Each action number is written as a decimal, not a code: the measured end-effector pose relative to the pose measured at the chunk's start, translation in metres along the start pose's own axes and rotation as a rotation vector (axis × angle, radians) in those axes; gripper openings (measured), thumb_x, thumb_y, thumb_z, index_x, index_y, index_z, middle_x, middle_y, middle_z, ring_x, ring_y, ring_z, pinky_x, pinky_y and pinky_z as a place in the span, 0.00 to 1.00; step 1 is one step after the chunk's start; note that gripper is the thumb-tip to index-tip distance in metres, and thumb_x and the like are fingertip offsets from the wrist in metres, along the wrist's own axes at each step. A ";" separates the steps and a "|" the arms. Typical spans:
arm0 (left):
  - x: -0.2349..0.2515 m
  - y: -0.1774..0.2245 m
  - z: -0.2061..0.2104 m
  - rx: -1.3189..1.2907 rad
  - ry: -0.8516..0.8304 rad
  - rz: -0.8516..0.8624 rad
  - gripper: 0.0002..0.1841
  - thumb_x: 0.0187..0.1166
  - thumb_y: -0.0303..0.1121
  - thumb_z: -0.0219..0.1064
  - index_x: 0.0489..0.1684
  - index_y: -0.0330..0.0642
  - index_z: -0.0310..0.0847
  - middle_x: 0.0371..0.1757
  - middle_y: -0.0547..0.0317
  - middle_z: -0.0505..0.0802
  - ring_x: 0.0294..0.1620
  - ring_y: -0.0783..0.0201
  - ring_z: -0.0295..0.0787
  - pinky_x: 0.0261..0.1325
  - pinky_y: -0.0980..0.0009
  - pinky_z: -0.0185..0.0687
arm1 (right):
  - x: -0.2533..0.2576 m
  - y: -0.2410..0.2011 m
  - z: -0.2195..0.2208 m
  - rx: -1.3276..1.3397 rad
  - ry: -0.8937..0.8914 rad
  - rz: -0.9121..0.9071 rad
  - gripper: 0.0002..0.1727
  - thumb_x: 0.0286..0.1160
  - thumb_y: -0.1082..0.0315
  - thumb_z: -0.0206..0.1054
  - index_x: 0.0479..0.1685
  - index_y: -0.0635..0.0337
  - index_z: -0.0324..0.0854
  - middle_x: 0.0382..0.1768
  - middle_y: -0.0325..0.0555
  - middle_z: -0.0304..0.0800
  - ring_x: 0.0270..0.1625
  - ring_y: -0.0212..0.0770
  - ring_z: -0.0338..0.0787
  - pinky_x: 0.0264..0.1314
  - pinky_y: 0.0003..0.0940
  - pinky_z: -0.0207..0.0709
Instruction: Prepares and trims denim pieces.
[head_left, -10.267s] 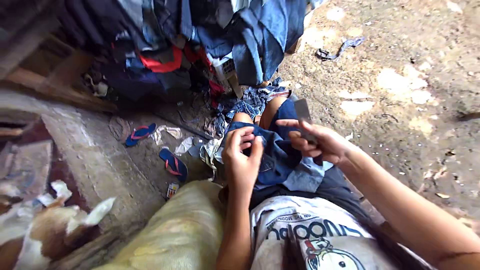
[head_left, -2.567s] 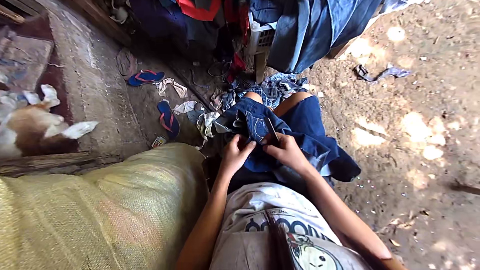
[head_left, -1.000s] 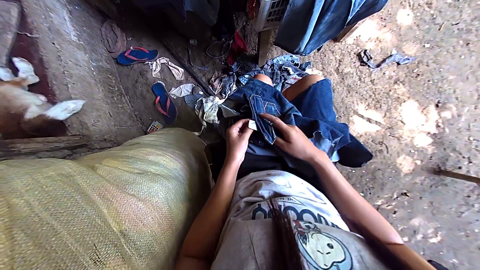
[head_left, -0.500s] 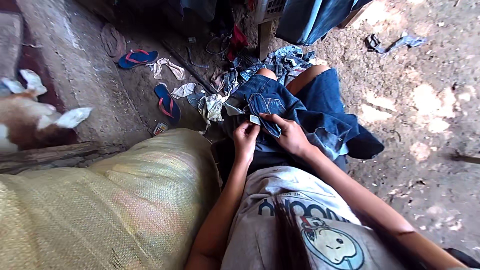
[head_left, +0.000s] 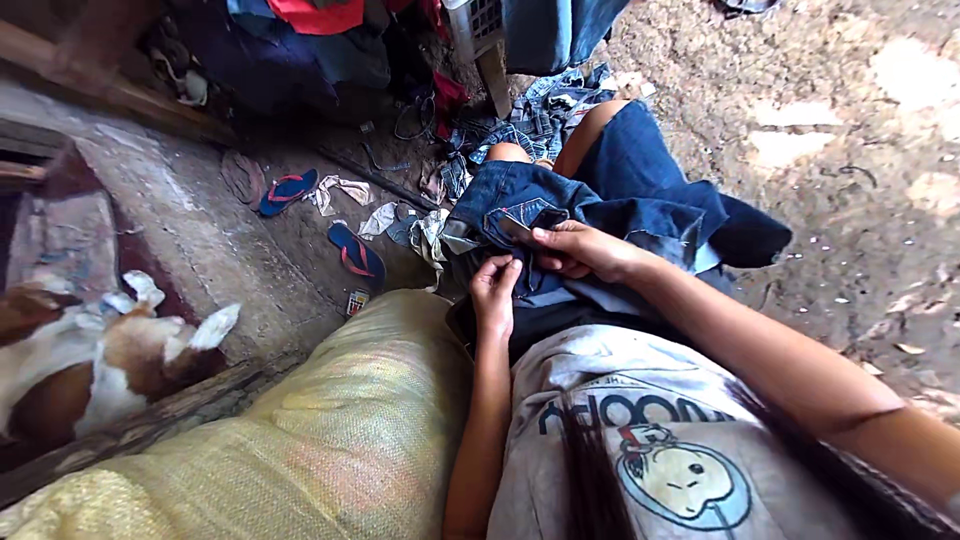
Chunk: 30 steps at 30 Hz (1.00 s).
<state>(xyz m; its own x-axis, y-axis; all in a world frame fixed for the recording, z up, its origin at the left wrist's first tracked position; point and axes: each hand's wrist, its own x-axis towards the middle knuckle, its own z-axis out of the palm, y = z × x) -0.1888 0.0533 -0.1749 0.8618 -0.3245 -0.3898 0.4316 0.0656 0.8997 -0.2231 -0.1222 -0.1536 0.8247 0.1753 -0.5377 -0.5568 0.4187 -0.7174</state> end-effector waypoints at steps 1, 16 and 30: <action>0.000 0.001 -0.001 0.005 -0.004 -0.015 0.07 0.76 0.20 0.62 0.34 0.41 0.86 0.33 0.67 0.90 0.37 0.74 0.87 0.48 0.72 0.86 | -0.001 0.000 0.000 0.026 -0.017 0.013 0.27 0.93 0.54 0.47 0.18 0.49 0.73 0.09 0.29 0.67 0.08 0.21 0.56 0.09 0.16 0.47; 0.000 0.008 0.006 0.066 0.116 0.055 0.10 0.78 0.17 0.59 0.43 0.34 0.88 0.38 0.65 0.94 0.43 0.75 0.91 0.55 0.71 0.87 | -0.007 0.029 -0.001 -1.023 0.211 -0.611 0.35 0.68 0.70 0.65 0.82 0.47 0.76 0.38 0.53 0.94 0.33 0.56 0.92 0.34 0.60 0.82; -0.003 0.002 0.011 0.004 0.134 0.048 0.11 0.80 0.19 0.58 0.38 0.38 0.88 0.36 0.66 0.93 0.42 0.75 0.90 0.53 0.71 0.87 | -0.007 0.028 0.009 -1.087 0.276 -0.513 0.38 0.67 0.71 0.61 0.85 0.37 0.74 0.40 0.55 0.93 0.31 0.58 0.90 0.29 0.61 0.78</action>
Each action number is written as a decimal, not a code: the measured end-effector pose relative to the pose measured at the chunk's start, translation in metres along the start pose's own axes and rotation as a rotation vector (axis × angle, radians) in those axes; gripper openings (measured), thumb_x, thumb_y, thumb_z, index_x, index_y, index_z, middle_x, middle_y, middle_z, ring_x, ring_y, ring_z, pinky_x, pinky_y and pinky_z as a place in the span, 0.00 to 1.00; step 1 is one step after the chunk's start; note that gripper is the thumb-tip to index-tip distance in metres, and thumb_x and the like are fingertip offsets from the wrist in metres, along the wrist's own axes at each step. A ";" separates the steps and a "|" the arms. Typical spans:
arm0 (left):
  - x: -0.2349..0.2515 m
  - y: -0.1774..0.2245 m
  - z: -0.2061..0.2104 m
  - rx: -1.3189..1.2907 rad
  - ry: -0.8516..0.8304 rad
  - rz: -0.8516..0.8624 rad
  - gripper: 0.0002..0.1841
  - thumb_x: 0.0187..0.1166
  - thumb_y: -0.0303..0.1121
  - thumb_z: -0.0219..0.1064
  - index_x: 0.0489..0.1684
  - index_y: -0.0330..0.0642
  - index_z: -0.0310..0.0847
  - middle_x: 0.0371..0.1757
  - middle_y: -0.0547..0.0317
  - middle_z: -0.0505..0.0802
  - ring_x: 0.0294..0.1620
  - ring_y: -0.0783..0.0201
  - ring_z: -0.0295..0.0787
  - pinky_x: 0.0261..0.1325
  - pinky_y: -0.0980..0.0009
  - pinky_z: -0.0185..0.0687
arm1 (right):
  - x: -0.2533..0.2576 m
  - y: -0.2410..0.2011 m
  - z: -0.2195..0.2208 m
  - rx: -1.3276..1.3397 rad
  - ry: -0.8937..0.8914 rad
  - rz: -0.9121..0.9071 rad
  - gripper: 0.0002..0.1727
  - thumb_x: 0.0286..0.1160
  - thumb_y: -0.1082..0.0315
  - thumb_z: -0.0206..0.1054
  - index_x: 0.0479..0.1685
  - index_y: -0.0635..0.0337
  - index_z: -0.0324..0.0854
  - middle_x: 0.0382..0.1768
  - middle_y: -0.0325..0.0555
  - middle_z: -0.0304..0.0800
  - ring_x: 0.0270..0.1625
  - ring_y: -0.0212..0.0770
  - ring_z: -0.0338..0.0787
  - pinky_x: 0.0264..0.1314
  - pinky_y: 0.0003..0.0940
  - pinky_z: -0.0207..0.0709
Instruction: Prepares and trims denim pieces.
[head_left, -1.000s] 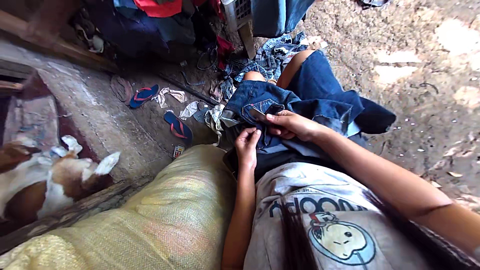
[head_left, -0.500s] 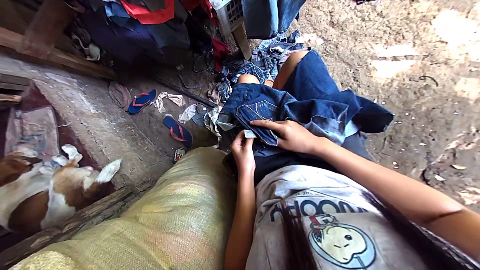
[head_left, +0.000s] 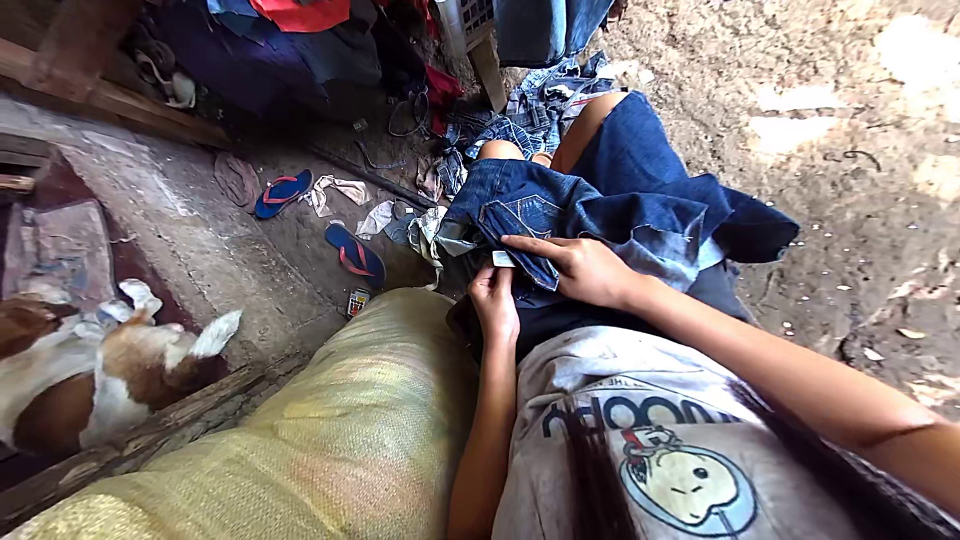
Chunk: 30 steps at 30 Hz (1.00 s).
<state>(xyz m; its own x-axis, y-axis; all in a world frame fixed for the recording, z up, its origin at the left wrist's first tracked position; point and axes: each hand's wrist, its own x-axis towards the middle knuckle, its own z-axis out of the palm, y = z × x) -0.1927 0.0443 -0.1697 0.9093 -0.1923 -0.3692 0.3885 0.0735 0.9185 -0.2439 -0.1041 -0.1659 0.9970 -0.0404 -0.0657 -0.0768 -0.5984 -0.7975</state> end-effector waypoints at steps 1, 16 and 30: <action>0.000 0.001 0.000 0.004 -0.003 -0.005 0.11 0.81 0.20 0.58 0.42 0.37 0.89 0.38 0.65 0.94 0.44 0.74 0.90 0.55 0.71 0.87 | -0.002 0.002 -0.001 0.004 0.002 -0.010 0.37 0.68 0.71 0.60 0.85 0.38 0.73 0.38 0.54 0.93 0.30 0.57 0.90 0.29 0.61 0.78; 0.000 0.001 0.001 -0.010 -0.043 -0.001 0.11 0.80 0.20 0.58 0.43 0.37 0.89 0.41 0.66 0.94 0.47 0.75 0.90 0.58 0.70 0.86 | -0.002 0.004 0.005 -0.045 0.101 -0.020 0.39 0.62 0.73 0.64 0.82 0.41 0.77 0.38 0.57 0.92 0.29 0.60 0.89 0.26 0.60 0.76; 0.003 0.010 -0.003 0.262 -0.079 0.031 0.06 0.80 0.23 0.63 0.40 0.35 0.88 0.32 0.68 0.90 0.36 0.80 0.84 0.46 0.77 0.82 | 0.010 0.000 -0.011 1.007 -0.144 0.341 0.13 0.88 0.62 0.55 0.60 0.48 0.82 0.15 0.28 0.71 0.13 0.22 0.65 0.15 0.17 0.57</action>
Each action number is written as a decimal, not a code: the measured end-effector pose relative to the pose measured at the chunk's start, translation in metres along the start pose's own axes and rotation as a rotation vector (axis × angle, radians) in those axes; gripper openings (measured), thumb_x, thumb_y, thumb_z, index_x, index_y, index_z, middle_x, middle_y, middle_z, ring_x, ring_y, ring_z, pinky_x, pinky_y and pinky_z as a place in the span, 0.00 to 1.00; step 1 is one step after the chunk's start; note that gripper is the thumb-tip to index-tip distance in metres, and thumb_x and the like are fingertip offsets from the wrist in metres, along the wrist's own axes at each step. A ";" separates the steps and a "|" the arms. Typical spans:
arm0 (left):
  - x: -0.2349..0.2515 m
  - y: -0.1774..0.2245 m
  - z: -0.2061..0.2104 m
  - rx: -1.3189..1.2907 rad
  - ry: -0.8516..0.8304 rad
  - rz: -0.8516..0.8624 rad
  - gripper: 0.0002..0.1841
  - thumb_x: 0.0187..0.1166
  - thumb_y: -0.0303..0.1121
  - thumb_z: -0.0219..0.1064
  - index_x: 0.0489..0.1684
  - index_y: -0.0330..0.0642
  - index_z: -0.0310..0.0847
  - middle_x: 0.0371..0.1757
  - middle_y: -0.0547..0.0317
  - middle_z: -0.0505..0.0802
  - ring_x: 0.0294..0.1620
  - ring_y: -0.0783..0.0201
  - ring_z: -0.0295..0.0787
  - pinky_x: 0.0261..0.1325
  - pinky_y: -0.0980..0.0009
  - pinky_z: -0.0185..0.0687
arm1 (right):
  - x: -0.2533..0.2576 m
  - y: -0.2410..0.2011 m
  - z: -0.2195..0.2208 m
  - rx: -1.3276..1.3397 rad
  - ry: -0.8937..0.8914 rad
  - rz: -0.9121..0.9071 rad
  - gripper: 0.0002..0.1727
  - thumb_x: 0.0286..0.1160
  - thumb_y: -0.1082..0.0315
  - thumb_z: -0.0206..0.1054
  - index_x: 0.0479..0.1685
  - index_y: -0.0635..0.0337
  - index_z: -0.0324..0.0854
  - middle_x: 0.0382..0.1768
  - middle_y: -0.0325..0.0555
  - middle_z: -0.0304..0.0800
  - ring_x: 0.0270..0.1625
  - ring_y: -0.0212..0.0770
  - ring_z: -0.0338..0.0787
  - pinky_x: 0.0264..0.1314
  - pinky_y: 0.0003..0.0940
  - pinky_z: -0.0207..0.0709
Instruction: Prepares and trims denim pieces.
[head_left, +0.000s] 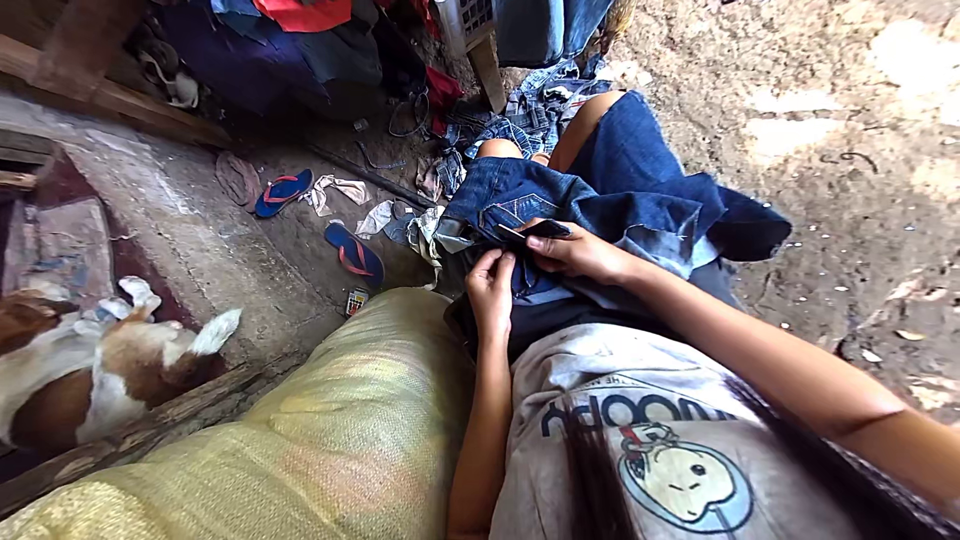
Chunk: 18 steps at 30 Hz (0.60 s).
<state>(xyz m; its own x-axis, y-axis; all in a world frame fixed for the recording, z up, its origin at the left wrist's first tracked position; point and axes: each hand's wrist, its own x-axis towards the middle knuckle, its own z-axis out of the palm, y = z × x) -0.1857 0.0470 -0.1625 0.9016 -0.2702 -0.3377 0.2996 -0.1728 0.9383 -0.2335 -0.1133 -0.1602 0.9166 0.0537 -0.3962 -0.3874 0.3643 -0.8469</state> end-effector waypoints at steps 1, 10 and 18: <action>0.001 0.004 0.000 0.057 0.013 0.022 0.06 0.81 0.25 0.65 0.41 0.35 0.88 0.32 0.68 0.90 0.34 0.81 0.84 0.44 0.79 0.81 | 0.000 0.001 0.000 -0.060 0.007 -0.045 0.14 0.88 0.63 0.56 0.62 0.50 0.83 0.17 0.29 0.73 0.15 0.21 0.67 0.17 0.17 0.59; 0.004 0.009 -0.001 -0.125 0.098 -0.008 0.07 0.80 0.19 0.63 0.47 0.32 0.87 0.40 0.63 0.93 0.43 0.77 0.88 0.55 0.75 0.85 | -0.002 0.012 0.005 -0.862 0.107 -0.344 0.33 0.78 0.67 0.65 0.86 0.44 0.71 0.40 0.54 0.94 0.37 0.57 0.93 0.40 0.60 0.83; 0.000 0.003 0.005 -0.304 0.098 -0.039 0.10 0.83 0.20 0.59 0.49 0.35 0.88 0.42 0.66 0.94 0.46 0.76 0.89 0.56 0.73 0.86 | -0.009 0.015 0.001 -1.007 0.166 -0.406 0.41 0.63 0.71 0.67 0.86 0.45 0.71 0.42 0.55 0.94 0.35 0.59 0.92 0.33 0.62 0.81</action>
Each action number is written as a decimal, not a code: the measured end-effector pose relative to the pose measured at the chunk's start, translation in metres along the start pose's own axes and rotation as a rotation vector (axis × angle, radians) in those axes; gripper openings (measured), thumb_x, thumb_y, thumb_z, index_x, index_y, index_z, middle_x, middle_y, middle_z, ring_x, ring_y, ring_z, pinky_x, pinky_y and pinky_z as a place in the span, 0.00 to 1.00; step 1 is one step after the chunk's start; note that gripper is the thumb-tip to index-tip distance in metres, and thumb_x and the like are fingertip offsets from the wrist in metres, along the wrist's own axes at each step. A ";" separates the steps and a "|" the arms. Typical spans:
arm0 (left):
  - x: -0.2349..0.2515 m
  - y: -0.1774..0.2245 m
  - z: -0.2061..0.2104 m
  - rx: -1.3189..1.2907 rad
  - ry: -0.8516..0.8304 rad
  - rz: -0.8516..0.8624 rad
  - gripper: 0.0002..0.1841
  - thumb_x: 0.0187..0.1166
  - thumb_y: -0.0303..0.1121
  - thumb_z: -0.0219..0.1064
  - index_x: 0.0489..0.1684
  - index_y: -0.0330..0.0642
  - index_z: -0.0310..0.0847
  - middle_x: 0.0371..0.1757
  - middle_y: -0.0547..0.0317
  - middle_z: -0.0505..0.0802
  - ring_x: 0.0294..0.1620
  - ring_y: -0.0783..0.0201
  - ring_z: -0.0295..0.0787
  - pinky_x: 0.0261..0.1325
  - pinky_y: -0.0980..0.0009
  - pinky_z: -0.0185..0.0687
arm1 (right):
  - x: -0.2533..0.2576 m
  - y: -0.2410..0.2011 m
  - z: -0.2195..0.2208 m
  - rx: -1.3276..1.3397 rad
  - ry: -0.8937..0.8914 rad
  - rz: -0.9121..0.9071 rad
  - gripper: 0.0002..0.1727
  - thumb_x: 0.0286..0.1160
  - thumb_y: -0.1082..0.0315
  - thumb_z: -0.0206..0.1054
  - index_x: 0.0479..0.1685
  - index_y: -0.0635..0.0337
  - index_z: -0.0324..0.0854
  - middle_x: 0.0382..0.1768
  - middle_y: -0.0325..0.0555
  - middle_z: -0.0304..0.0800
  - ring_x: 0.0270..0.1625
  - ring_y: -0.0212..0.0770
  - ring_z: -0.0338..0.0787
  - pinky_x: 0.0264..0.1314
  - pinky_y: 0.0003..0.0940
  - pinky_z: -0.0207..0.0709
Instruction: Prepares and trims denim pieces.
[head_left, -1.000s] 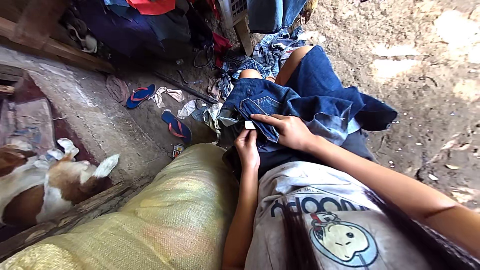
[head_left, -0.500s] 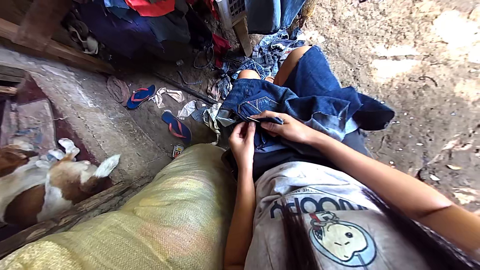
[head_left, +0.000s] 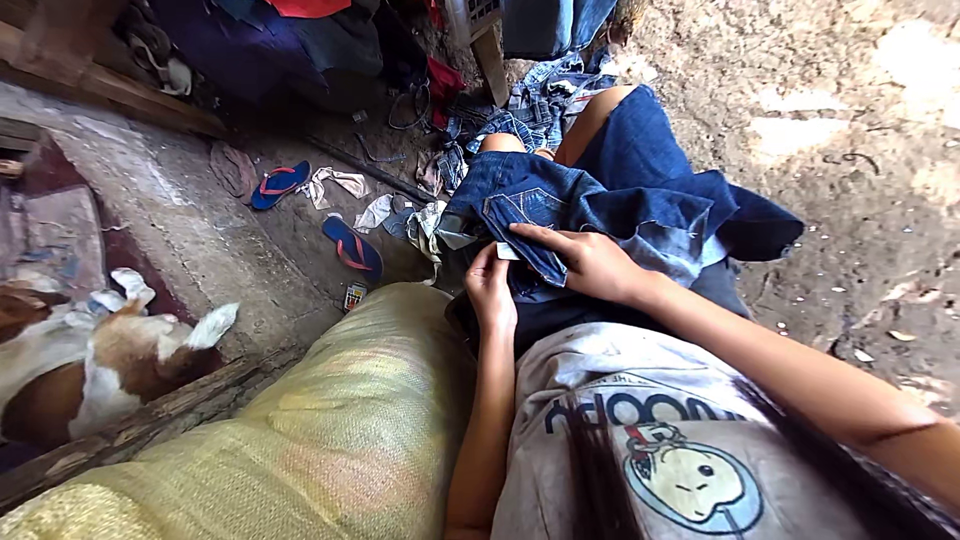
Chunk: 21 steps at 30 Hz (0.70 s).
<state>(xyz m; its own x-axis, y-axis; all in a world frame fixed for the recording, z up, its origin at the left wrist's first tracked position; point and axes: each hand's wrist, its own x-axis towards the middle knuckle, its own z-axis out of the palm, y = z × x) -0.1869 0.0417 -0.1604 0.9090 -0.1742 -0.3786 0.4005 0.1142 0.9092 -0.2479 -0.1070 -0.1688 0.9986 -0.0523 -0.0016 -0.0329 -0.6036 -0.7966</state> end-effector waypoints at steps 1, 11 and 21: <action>0.000 -0.001 -0.001 0.001 -0.010 0.007 0.10 0.83 0.20 0.59 0.48 0.36 0.88 0.42 0.66 0.94 0.46 0.76 0.89 0.56 0.73 0.86 | 0.000 0.000 0.000 -0.004 0.008 -0.008 0.41 0.62 0.72 0.67 0.86 0.45 0.72 0.42 0.55 0.94 0.34 0.59 0.92 0.32 0.62 0.80; 0.000 -0.009 0.000 0.007 -0.030 0.048 0.09 0.80 0.20 0.61 0.40 0.40 0.88 0.37 0.68 0.93 0.42 0.77 0.88 0.52 0.73 0.86 | 0.011 -0.006 0.001 0.229 0.021 0.009 0.26 0.80 0.65 0.65 0.79 0.48 0.79 0.52 0.47 0.95 0.42 0.42 0.94 0.45 0.45 0.86; 0.002 -0.008 0.000 -0.022 -0.022 0.010 0.08 0.80 0.21 0.63 0.41 0.40 0.89 0.37 0.67 0.93 0.42 0.76 0.89 0.52 0.72 0.87 | 0.012 -0.001 -0.003 0.320 -0.019 0.020 0.25 0.80 0.63 0.64 0.78 0.50 0.79 0.50 0.43 0.95 0.44 0.35 0.93 0.48 0.39 0.86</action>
<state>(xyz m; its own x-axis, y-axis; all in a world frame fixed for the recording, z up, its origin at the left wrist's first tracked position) -0.1883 0.0401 -0.1686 0.9104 -0.1939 -0.3655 0.3941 0.1378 0.9087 -0.2365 -0.1094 -0.1666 0.9986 -0.0445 -0.0282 -0.0410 -0.3215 -0.9460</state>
